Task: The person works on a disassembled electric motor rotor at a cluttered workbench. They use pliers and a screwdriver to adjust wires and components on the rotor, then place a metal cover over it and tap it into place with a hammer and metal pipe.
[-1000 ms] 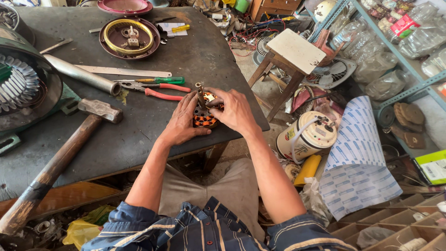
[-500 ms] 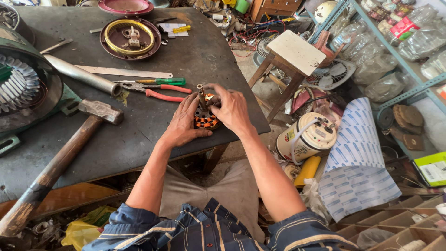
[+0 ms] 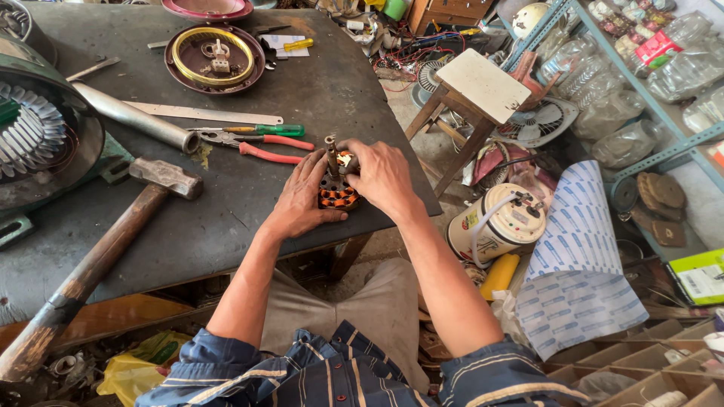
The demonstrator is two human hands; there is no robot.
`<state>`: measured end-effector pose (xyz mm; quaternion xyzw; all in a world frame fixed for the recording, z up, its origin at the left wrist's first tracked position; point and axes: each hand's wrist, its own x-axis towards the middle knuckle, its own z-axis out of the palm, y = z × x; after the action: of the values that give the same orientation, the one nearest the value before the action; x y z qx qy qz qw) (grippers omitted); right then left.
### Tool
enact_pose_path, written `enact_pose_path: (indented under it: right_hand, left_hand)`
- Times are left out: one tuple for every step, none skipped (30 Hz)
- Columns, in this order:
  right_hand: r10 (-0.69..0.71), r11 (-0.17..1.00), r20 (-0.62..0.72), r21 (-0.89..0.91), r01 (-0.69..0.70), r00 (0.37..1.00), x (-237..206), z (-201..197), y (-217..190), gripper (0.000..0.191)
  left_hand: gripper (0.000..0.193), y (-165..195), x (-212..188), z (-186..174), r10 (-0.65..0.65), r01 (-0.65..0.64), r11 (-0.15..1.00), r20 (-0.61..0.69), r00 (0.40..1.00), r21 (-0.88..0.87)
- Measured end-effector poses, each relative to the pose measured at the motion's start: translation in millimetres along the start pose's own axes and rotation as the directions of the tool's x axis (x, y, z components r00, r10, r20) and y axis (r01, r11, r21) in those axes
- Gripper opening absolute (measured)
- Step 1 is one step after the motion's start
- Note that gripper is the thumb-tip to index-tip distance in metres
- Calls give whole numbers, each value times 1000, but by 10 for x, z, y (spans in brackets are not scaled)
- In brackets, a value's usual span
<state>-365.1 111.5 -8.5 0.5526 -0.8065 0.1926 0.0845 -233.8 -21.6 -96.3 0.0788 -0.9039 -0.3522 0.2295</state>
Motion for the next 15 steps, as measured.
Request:
enact_pose_path:
  right_hand:
    - [3, 1000, -7, 2, -3, 1000, 21, 23, 14, 51]
    - [-12, 1000, -13, 23, 12, 1000, 38, 47, 29, 53]
    - [-25, 999, -19, 42, 26, 1000, 52, 66, 48, 55]
    - [-40, 997, -27, 59, 41, 999, 69, 78, 75, 57]
    - [-41, 993, -17, 107, 42, 999, 81, 87, 103, 57]
    - [-43, 987, -6, 156, 43, 999, 88, 96, 128, 57]
    - [-46, 977, 5, 206, 44, 999, 93, 108, 143, 57]
    - [-35, 968, 5, 247, 33, 999, 81, 117, 159, 55]
    - [-24, 958, 3, 288, 22, 1000, 62, 124, 169, 54]
    - [-15, 945, 1, 327, 14, 1000, 49, 129, 176, 53]
    - [4, 938, 2, 346, -5, 1000, 39, 132, 176, 52]
    - [23, 930, 7, 367, -24, 1000, 19, 133, 171, 51]
    - [43, 921, 13, 388, -44, 999, -5, 129, 164, 50]
    - [2, 929, -38, 369, 13, 999, -40, 111, 165, 54]
    - [-44, 935, -91, 348, 73, 995, -70, 87, 166, 59]
  left_hand:
    - [123, -10, 3, 3, -1, 1, 1000, 2, 1000, 4]
    - [124, -20, 3, 10, -3, 3, 1000, 6, 1000, 7]
    - [125, -28, 0, 18, -4, 4, 1000, 10, 1000, 9]
    - [127, -35, -1, 27, -7, 7, 1000, 11, 1000, 10]
    - [128, -41, -1, 36, -9, 9, 1000, 11, 1000, 12]
    - [129, -48, 0, 41, -13, 13, 1000, 9, 1000, 13]
    - [129, -58, 0, 40, -6, 6, 1000, 10, 1000, 18]
    - [128, -63, 2, 43, 1, -1, 1000, 10, 1000, 22]
    - [128, -68, 6, 45, 9, -9, 1000, 10, 1000, 27]
    - [129, -67, 12, 51, 2, -2, 1000, 16, 1000, 26]
    - [130, -68, 17, 51, -7, 6, 1000, 19, 1000, 27]
    - [130, -68, 16, 50, -17, 17, 999, 24, 1000, 27]
    - [130, -65, 12, 52, -10, 9, 1000, 19, 1000, 30]
    - [130, -61, 12, 53, -2, 1, 999, 15, 1000, 33]
    - [130, -62, 16, 45, 8, -8, 999, 8, 1000, 38]
